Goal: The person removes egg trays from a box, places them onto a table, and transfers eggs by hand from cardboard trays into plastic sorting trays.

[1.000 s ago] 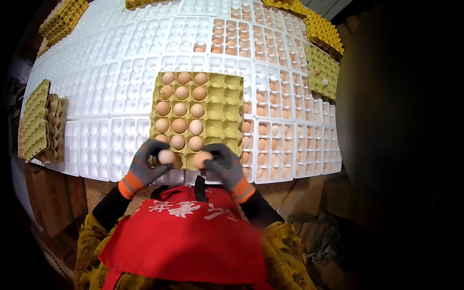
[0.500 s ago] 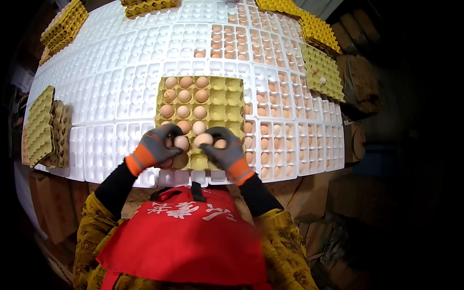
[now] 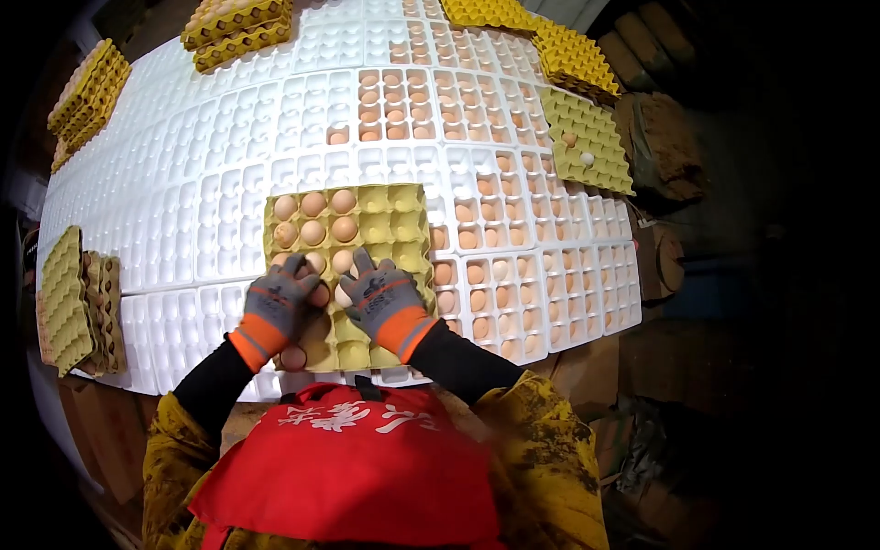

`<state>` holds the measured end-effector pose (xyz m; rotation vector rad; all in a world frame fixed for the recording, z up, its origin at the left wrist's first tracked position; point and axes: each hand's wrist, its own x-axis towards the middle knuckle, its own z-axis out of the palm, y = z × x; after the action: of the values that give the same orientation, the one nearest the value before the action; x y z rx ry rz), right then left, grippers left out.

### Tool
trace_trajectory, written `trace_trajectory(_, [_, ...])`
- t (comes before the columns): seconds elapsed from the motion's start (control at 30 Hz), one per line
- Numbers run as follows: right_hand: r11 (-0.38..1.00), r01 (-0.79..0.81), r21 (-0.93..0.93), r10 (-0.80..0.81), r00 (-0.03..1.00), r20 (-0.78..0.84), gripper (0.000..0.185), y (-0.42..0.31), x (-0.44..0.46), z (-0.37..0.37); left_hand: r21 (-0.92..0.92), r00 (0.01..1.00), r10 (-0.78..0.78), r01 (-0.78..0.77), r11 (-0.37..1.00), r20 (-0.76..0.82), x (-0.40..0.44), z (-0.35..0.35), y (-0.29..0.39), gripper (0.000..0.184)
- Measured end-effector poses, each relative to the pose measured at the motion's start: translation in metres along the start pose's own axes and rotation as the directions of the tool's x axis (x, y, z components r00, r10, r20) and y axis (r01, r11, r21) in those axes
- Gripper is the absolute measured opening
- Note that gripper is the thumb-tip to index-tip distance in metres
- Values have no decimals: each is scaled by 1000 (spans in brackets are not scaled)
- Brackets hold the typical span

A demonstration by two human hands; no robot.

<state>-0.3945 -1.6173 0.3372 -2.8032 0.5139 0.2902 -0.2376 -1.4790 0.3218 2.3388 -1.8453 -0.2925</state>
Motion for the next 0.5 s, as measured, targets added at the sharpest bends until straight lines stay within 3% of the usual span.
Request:
trace_trajectory(0.07, [919,17,395,22,995,-96,44,33,-4,-7,-383,993,-116,116,917,23,-3,-28,-7,48])
trace_trajectory(0.13, [507,5,862,69,997,-46,42,77,3,-25,-630,995,-89,36,775,-52,19,-37,-26,52])
trace_trajectory(0.17, [196,-25,980,181,983,-11,41,97,7,-31,-707,981,-164,42,706,-106,36,-41,-29,51])
trace_trajectory(0.2, [229,-2,974,267,962,-61,40,128,20,-34,-728,978,-187,58,684,-98,59,-50,-32,47])
trace_trajectory(0.27, [216,-144,966,431,902,38,38,190,49,-37,-665,982,-150,38,746,-112,117,-51,-36,47])
trace_trajectory(0.33, [706,4,708,388,835,-391,38,248,90,-2,-656,982,-146,34,754,-117,184,-29,-30,44])
trace_trajectory(0.4, [859,-50,509,306,848,-433,41,256,118,-4,-495,979,-125,30,869,-160,245,13,-25,43])
trace_trajectory(0.43, [861,-176,478,381,846,-373,43,255,131,5,-403,972,-142,56,913,-186,266,32,-23,38])
trace_trajectory(0.5, [896,-265,356,396,839,-373,44,247,142,7,-245,995,-82,68,967,-47,293,52,-29,37])
